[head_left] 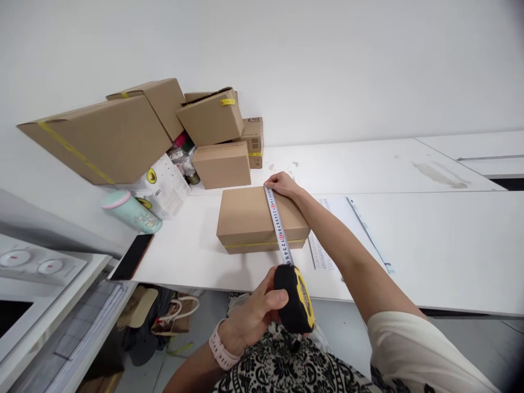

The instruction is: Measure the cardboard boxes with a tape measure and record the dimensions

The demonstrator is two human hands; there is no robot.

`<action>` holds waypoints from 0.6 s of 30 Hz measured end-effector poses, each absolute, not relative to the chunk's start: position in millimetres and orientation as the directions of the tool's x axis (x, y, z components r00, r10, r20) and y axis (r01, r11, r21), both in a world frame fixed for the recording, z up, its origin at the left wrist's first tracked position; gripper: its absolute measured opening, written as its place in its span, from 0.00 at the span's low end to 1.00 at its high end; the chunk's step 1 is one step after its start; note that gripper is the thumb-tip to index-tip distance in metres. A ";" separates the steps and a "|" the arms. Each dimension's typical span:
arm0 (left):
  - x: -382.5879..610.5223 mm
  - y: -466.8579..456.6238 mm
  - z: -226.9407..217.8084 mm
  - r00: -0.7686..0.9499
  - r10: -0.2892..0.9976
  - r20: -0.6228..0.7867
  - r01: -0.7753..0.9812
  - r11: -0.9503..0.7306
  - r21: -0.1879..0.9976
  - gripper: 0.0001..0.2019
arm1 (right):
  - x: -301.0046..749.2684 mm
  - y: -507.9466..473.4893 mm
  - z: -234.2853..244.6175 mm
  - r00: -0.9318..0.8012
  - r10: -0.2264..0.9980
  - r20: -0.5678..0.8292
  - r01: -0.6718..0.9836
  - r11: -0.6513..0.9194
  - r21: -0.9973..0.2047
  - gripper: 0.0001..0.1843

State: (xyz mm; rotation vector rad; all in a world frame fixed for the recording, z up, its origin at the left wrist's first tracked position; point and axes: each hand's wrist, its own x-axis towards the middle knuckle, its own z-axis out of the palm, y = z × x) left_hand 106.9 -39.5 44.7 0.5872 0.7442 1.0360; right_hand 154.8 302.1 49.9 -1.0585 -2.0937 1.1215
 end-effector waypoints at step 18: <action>83.6 -55.7 49.1 0.248 0.936 -0.249 -0.585 0.350 0.732 0.30 | 153.5 303.2 47.4 -0.564 0.818 0.111 0.464 0.425 -0.777 0.07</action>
